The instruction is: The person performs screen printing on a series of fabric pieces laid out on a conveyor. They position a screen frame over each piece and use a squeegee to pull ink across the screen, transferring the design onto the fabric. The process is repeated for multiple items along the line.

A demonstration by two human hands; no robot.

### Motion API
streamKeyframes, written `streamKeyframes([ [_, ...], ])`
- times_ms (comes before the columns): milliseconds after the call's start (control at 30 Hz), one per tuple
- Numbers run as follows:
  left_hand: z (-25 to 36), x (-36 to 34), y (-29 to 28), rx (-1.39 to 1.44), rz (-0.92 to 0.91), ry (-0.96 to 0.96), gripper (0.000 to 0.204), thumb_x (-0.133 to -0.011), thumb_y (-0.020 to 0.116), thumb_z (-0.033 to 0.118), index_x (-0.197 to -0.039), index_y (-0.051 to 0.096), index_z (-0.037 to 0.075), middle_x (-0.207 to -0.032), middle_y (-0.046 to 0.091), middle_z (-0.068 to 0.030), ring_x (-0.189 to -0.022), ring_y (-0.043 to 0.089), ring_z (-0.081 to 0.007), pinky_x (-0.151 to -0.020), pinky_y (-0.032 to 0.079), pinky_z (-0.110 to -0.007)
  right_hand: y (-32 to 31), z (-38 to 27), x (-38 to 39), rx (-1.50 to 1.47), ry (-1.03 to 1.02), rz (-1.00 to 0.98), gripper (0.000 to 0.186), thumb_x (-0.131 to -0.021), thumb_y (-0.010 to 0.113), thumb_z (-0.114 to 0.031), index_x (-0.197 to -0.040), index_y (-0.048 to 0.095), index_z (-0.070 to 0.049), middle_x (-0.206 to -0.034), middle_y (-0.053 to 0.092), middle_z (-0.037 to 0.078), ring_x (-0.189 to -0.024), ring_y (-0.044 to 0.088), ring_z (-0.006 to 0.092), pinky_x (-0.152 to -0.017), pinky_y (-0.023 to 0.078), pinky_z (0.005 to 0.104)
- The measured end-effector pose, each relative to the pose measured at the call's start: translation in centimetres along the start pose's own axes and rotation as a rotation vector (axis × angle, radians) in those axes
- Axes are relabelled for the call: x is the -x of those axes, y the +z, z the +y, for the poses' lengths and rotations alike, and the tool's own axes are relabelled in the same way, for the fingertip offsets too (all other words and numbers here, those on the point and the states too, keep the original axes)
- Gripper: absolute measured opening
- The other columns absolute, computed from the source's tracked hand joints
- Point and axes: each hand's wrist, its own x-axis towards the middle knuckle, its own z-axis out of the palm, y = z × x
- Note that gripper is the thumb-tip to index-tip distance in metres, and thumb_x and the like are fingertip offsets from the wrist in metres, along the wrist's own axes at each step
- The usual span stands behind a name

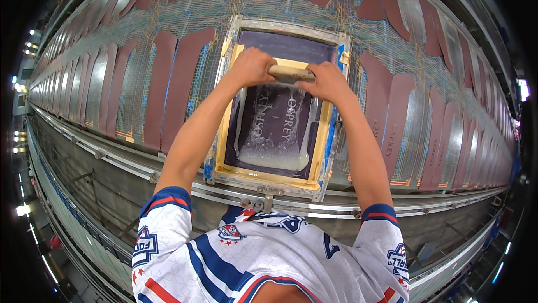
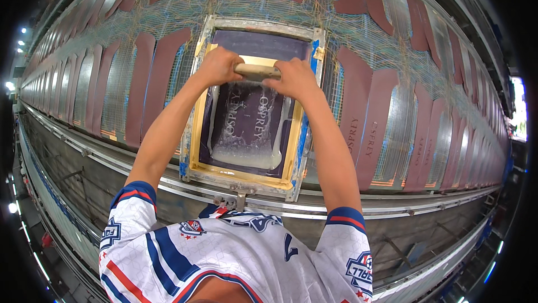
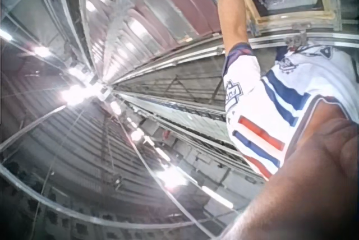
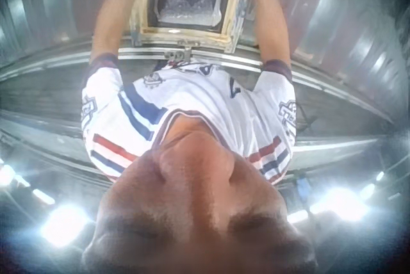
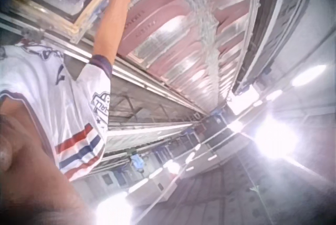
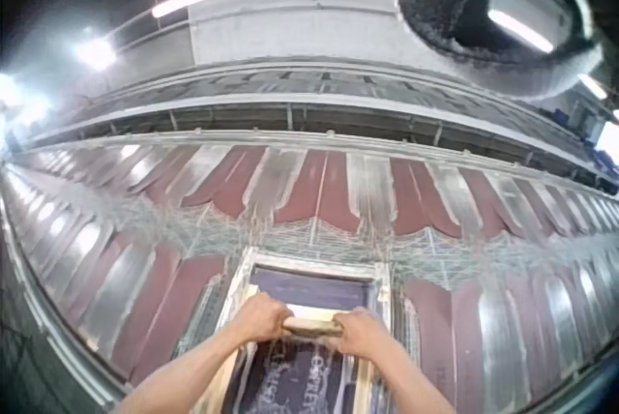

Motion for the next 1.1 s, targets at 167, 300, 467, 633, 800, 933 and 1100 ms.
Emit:
streamKeyframes([
  [167, 1.2, 3.6, 2.8, -0.015, 0.075, 0.061, 0.023, -0.063, 0.085, 0.027, -0.080, 0.075, 0.017, -0.078, 0.071, -0.0060, -0.075, 0.065, -0.0315, -0.070, 0.051, -0.043, 2.6, -0.9, 3.1, -0.053, -0.005, -0.075, 0.027, -0.073, 0.080, -0.024, -0.089, 0.069, -0.005, -0.086, 0.068, 0.019, -0.089, 0.065, 0.0381, -0.080, 0.049, 0.0479],
  [300, 6.3, 16.5, 4.9, -0.063, 0.004, 0.088, 0.023, -0.059, 0.085, 0.019, -0.077, 0.070, 0.019, -0.079, 0.066, 0.0003, -0.077, 0.061, -0.0213, -0.076, 0.044, -0.038, 4.7, -7.0, 14.9, -0.117, -0.096, -0.060, 0.029, -0.067, 0.080, -0.014, -0.093, 0.068, -0.009, -0.083, 0.065, 0.012, -0.091, 0.062, 0.0315, -0.086, 0.046, 0.0450],
  [467, 8.0, 18.9, 5.3, -0.007, -0.034, 0.118, 0.030, -0.058, 0.087, 0.026, -0.083, 0.072, 0.018, -0.080, 0.067, 0.0017, -0.078, 0.062, -0.0186, -0.077, 0.041, -0.036, 4.9, -7.2, 17.3, -0.138, -0.112, -0.139, 0.030, -0.068, 0.082, -0.018, -0.093, 0.067, -0.009, -0.083, 0.065, 0.011, -0.090, 0.062, 0.0292, -0.088, 0.045, 0.0427],
  [633, 3.4, 7.9, 2.1, -0.080, 0.033, 0.119, 0.024, -0.065, 0.086, 0.030, -0.079, 0.072, 0.017, -0.077, 0.069, -0.0026, -0.078, 0.064, -0.0242, -0.078, 0.041, -0.038, 1.8, -2.3, 6.4, -0.068, -0.147, -0.073, 0.031, -0.072, 0.081, -0.020, -0.097, 0.069, -0.006, -0.076, 0.064, 0.016, -0.079, 0.064, 0.0370, -0.078, 0.050, 0.0467],
  [800, -0.4, -0.2, 0.8, -0.069, 0.018, 0.090, 0.030, -0.066, 0.085, 0.039, -0.079, 0.073, 0.016, -0.071, 0.069, -0.0068, -0.074, 0.066, -0.0286, -0.080, 0.044, -0.042, 0.7, 1.0, -1.9, -0.032, 0.091, -0.220, 0.044, -0.077, 0.081, -0.027, -0.114, 0.071, -0.007, -0.098, 0.073, 0.020, -0.097, 0.068, 0.0386, -0.090, 0.053, 0.0463],
  [933, -0.8, -0.5, 1.3, -0.055, 0.031, 0.077, 0.031, -0.066, 0.085, 0.041, -0.081, 0.073, 0.016, -0.068, 0.068, -0.0069, -0.074, 0.066, -0.0280, -0.078, 0.043, -0.041, 0.5, 0.7, -2.4, -0.159, 0.184, -0.280, 0.047, -0.078, 0.081, -0.029, -0.118, 0.070, -0.007, -0.102, 0.072, 0.022, -0.099, 0.068, 0.0387, -0.089, 0.054, 0.0453],
  [1100, 0.3, 1.0, 1.2, -0.070, 0.047, 0.071, 0.029, -0.066, 0.085, 0.039, -0.081, 0.073, 0.016, -0.072, 0.069, -0.0069, -0.074, 0.066, -0.0287, -0.077, 0.044, -0.041, 0.4, -0.3, -0.6, -0.127, 0.122, -0.201, 0.037, -0.076, 0.080, -0.024, -0.106, 0.071, -0.005, -0.095, 0.072, 0.021, -0.094, 0.068, 0.0395, -0.084, 0.054, 0.0471],
])
